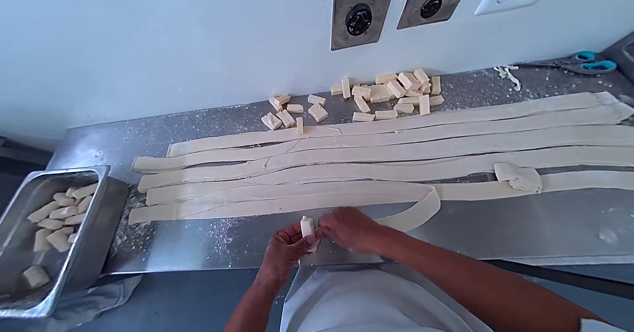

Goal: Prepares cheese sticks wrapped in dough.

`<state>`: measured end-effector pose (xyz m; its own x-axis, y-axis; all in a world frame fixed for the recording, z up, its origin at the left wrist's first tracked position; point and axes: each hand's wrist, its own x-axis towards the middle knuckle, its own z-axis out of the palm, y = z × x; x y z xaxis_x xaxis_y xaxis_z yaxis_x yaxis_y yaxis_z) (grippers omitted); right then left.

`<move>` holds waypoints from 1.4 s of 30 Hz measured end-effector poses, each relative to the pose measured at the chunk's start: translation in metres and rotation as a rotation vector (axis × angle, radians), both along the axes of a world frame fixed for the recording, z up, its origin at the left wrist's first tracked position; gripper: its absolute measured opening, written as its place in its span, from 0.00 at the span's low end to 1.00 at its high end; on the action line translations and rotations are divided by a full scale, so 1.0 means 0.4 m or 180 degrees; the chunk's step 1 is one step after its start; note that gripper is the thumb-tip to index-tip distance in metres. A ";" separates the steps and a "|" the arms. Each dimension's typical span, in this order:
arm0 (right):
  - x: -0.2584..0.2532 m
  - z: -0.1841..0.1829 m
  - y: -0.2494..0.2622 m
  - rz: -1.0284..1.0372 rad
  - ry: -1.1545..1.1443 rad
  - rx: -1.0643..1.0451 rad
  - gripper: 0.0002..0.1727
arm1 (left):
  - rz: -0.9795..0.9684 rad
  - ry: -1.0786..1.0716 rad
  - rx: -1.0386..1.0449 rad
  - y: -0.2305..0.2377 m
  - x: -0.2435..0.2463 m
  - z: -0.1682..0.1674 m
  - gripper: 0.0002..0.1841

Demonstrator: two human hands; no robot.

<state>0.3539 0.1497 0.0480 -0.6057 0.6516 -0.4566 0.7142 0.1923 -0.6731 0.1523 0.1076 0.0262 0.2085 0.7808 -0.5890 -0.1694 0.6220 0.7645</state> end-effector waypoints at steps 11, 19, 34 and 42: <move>-0.111 -0.026 -0.042 0.0345 0.1113 0.0826 0.56 | 0.0242 -0.0954 -0.0069 -0.030 -0.018 -0.001 0.12; -0.157 -0.085 -0.101 0.0193 0.1868 0.1517 0.57 | 0.1212 -0.0169 -0.0296 -0.041 0.004 0.002 0.38; 0.115 -0.126 -0.037 -0.0800 0.0072 0.1117 0.12 | 0.2610 0.0957 0.0934 0.083 -0.458 -0.018 0.25; -0.104 0.082 0.042 -0.1000 0.1772 0.0980 0.15 | 0.0596 -0.0258 0.1216 -0.008 0.092 -0.046 0.23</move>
<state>0.3122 0.1667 0.0807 -0.4577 0.8835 0.0993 0.3327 0.2738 -0.9024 0.1889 0.1045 0.0079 0.0761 0.9683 -0.2379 -0.3213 0.2497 0.9135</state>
